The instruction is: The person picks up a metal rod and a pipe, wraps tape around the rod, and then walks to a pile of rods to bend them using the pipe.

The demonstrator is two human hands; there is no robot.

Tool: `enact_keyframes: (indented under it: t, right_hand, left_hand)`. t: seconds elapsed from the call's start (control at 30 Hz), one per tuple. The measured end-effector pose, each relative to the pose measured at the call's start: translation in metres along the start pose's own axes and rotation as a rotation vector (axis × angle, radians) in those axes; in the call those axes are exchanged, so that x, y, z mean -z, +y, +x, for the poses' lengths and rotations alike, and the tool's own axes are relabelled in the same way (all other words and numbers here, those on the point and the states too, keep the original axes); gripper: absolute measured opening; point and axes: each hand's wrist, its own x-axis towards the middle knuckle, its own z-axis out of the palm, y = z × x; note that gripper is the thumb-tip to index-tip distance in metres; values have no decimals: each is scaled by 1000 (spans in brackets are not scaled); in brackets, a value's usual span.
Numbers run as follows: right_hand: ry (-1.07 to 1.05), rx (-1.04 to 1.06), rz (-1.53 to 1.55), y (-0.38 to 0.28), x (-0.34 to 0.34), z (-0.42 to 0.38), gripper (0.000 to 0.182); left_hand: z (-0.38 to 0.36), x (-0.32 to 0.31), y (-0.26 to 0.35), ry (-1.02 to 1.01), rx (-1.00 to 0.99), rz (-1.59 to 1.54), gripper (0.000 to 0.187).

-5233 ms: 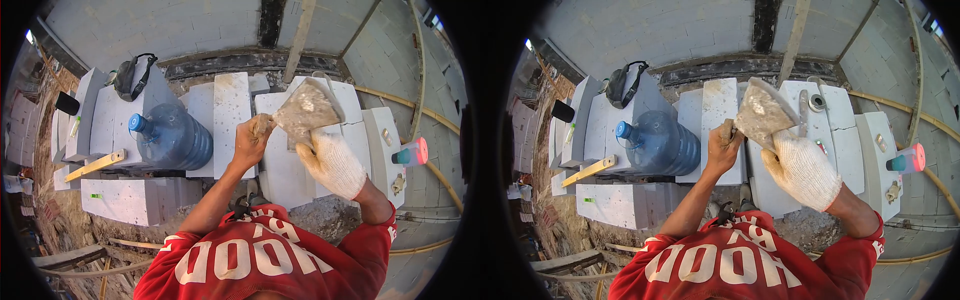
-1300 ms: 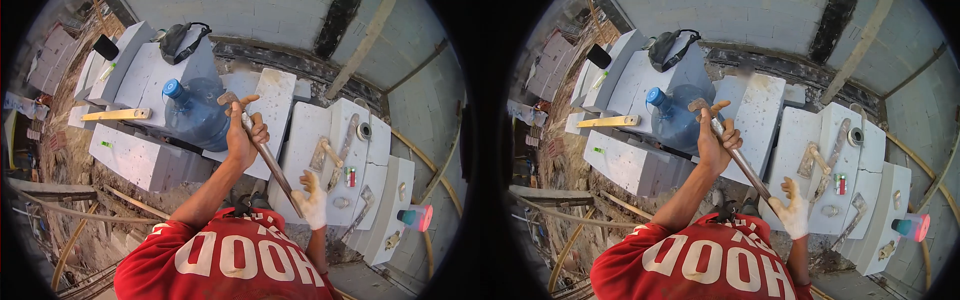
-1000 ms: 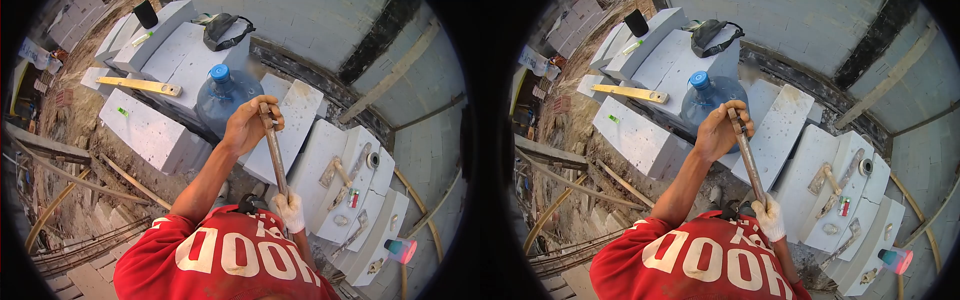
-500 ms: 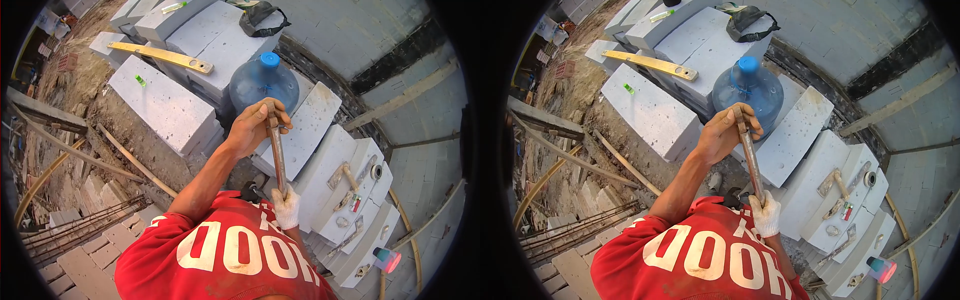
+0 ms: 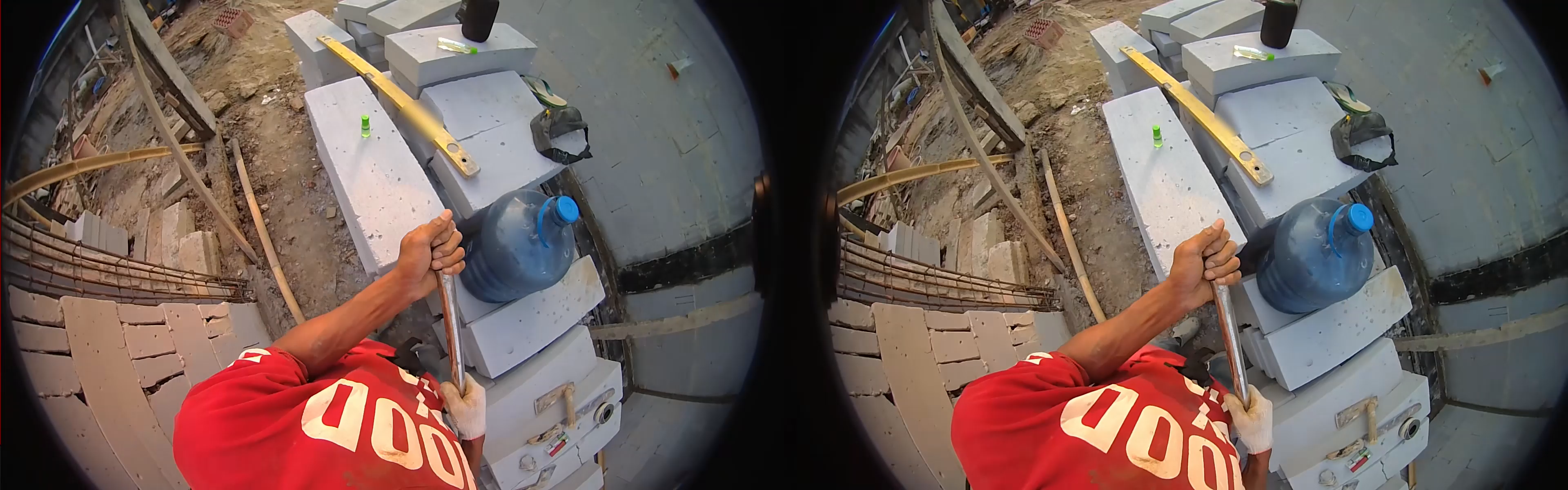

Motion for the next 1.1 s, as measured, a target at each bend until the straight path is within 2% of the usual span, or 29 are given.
enact_keyframes:
  t: [0.03, 0.1, 0.13, 0.17, 0.23, 0.37, 0.43, 0.63, 0.7, 0.83, 0.9, 0.97, 1.0, 1.03, 1.1]
  right_hand:
    - [84, 84, -207, -6, -3, 4, 25]
    - [128, 80, -270, -25, -14, 8, 27]
    - [123, 119, -336, -8, -17, 17, 29]
    - [103, 127, -344, -15, -20, 18, 29]
    - [119, 271, -347, -14, -23, 23, 28]
    - [28, 343, -311, -7, -13, 33, 21]
    - [-32, 358, -305, -16, -11, 31, 20]
    - [-224, 414, -306, -19, -4, 25, 17]
    - [-150, 565, -384, -10, -6, 36, 15]
    - [-125, 592, -444, -2, -33, 52, 14]
    - [-261, 541, -452, -27, -47, 47, 17]
    - [-527, 402, -503, -40, -57, 59, 23]
    - [-616, 397, -550, -44, -64, 67, 25]
    - [-706, 358, -485, -53, -73, 70, 25]
    - [-763, 400, -524, -72, -98, 76, 26]
  left_hand:
    - [-6, -1, 5, -21, -24, 12, 50]
    - [-17, -5, 12, 147, -159, 44, 51]
    - [-21, -8, 17, 187, -196, 76, 52]
    - [-27, -11, 21, 185, -215, 71, 52]
    - [-38, -17, 30, 194, -278, 99, 53]
    - [-59, -16, 40, 45, -392, 98, 51]
    - [-76, -31, 40, 148, -455, 189, 50]
    - [-128, -32, 42, 193, -655, 256, 49]
    - [-143, -40, 40, 231, -716, 324, 48]
    - [-156, -27, 40, 365, -853, 392, 46]
    - [-171, -4, 54, 344, -860, 356, 48]
    - [-194, 32, 71, 233, -820, 292, 47]
    - [-210, 48, 80, 187, -807, 228, 47]
    - [-218, 59, 86, 196, -818, 230, 47]
    - [-230, 74, 96, 429, -927, 61, 48]
